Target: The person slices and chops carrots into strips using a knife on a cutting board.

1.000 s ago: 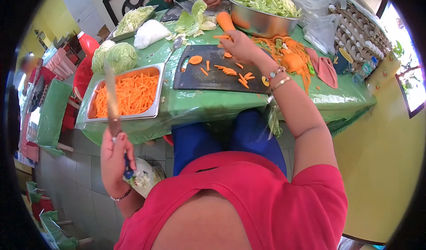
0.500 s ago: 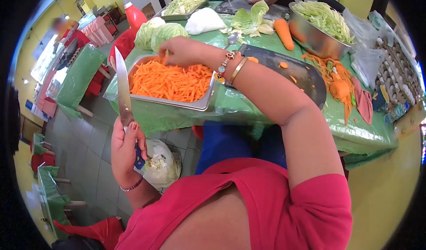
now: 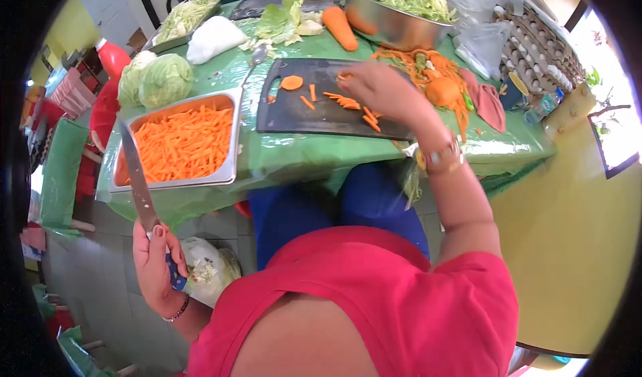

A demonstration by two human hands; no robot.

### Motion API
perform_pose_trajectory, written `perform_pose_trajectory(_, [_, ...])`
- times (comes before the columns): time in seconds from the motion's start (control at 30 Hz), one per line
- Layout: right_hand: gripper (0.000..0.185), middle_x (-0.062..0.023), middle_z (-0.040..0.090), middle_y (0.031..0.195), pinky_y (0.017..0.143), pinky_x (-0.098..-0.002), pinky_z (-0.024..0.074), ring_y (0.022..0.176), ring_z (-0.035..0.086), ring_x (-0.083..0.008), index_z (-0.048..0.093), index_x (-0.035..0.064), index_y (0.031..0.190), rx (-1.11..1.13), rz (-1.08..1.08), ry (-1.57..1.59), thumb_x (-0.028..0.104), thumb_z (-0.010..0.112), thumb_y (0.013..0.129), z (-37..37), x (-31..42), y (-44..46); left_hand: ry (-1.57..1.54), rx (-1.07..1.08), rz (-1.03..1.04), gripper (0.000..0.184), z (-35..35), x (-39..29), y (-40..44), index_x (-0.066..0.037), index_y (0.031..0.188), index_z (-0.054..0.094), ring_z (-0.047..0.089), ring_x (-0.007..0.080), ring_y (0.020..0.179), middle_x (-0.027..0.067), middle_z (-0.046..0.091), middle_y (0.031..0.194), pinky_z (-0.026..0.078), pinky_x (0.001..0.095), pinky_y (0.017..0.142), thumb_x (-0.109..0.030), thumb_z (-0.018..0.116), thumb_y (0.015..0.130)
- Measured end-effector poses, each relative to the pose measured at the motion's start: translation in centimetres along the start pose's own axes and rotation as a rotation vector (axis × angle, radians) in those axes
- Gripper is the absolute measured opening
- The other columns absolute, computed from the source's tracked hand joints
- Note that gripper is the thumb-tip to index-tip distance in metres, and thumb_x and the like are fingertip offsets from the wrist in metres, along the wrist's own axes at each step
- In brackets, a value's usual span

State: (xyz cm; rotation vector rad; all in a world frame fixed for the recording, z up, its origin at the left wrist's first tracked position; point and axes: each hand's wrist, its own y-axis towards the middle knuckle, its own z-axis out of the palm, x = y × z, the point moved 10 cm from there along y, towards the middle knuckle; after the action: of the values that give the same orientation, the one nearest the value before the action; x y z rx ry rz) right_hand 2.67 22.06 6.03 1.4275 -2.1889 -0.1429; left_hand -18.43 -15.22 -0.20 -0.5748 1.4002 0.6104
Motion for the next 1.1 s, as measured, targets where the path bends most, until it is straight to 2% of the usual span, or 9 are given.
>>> perform_pose_trajectory(0.1, [0.061,-0.0293,0.044,0.148,0.117,-0.0472,0.0308,0.14,0.038,-0.0438,0.044,-0.0046,0.144,-0.01,0.1,0.0,0.033,0.059,0.099,5.2,-3.4,-5.6,-0.055,0.127,-0.038,0.014,4.6,-0.7,0.8,-0.003,0.115,0.047,0.045,0.0079,0.043,0.0027,0.05,0.064,0.038,0.0214,0.04,-0.014,0.046,0.106])
perform_pose_trajectory(0.2, [0.07,-0.032,0.03,0.156,0.122,-0.0478,0.0229,0.147,0.026,-0.0466,0.035,-0.0078,0.148,0.045,-0.04,0.094,0.036,0.059,0.099,7.3,0.7,-3.6,0.121,0.192,0.046,0.013,8.6,-2.3,1.7,-0.002,0.114,0.049,0.045,0.0073,0.044,0.0019,0.05,0.065,0.039,0.0213,0.041,-0.013,0.049,0.105])
perform_pose_trajectory(0.4, [0.031,-0.02,0.058,0.115,0.101,-0.0497,0.0443,0.116,0.055,-0.0389,0.058,0.001,0.109,-0.149,-0.075,-0.181,0.028,0.059,0.095,9.7,1.9,3.2,0.128,0.209,0.063,0.015,9.3,-4.1,-1.5,-0.002,0.115,0.048,0.045,0.0075,0.043,0.0022,0.05,0.063,0.041,0.0217,0.041,-0.014,0.049,0.106])
perform_pose_trajectory(0.53, [0.022,-0.0168,0.062,0.105,0.082,-0.046,0.0559,0.105,0.063,-0.0353,0.058,0.0025,0.103,-0.205,0.029,-0.362,0.02,0.061,0.089,8.3,-1.4,2.6,0.168,0.143,0.058,0.016,7.4,-5.0,-2.0,-0.003,0.115,0.047,0.045,0.0079,0.043,0.0032,0.051,0.062,0.04,0.022,0.04,-0.016,0.049,0.106])
perform_pose_trajectory(0.67, [0.012,-0.0189,0.065,0.099,0.072,-0.0422,0.0589,0.086,0.069,-0.0346,0.057,0.0024,0.101,-0.136,0.011,-0.465,0.01,0.058,0.091,7.0,-1.2,0.2,0.145,0.129,0.051,0.014,6.6,-4.3,-1.5,-0.004,0.112,0.047,0.045,0.0084,0.043,0.0039,0.051,0.063,0.04,0.0221,0.041,-0.017,0.049,0.106])
perform_pose_trajectory(0.9, [0.016,-0.0195,0.069,0.095,0.073,-0.0464,0.057,0.086,0.07,-0.0363,0.059,0.0019,0.1,0.0,0.04,-0.401,0.017,0.057,0.096,7.0,-4.0,2.7,0.123,0.157,0.089,0.013,6.4,-3.5,-0.9,-0.006,0.109,0.048,0.045,0.0088,0.042,0.0032,0.05,0.062,0.04,0.0224,0.04,-0.018,0.051,0.106])
perform_pose_trajectory(0.97, [0.021,-0.0181,0.069,0.096,0.071,-0.0483,0.0542,0.084,0.07,-0.037,0.064,0.0008,0.094,0.057,0.162,-0.049,0.021,0.059,0.096,6.5,-5.5,5.1,0.109,0.107,0.09,0.013,4.4,-3.6,-1.0,-0.006,0.109,0.048,0.045,0.0089,0.042,0.0032,0.05,0.062,0.04,0.0222,0.04,-0.018,0.051,0.106])
perform_pose_trajectory(1.07, [0.03,-0.0212,0.064,0.083,0.072,-0.0465,0.0491,0.079,0.064,-0.0356,0.063,-0.0033,0.092,-0.051,-0.072,0.077,0.024,0.053,0.101,5.5,1.4,8.9,0.09,0.04,0.084,0.013,2.2,-3.3,-1.0,-0.006,0.109,0.048,0.045,0.009,0.041,0.0031,0.05,0.062,0.039,0.0218,0.04,-0.019,0.05,0.106])
perform_pose_trajectory(1.1, [0.029,-0.019,0.064,0.084,0.069,-0.0437,0.0508,0.076,0.065,-0.0314,0.063,-0.0036,0.095,0.094,0.107,0.209,0.023,0.053,0.1,6.5,4.2,10.2,0.088,0.01,0.086,0.013,1.7,-3.2,-1.0,-0.006,0.109,0.048,0.045,0.009,0.041,0.0031,0.05,0.062,0.039,0.0216,0.04,-0.019,0.05,0.106])
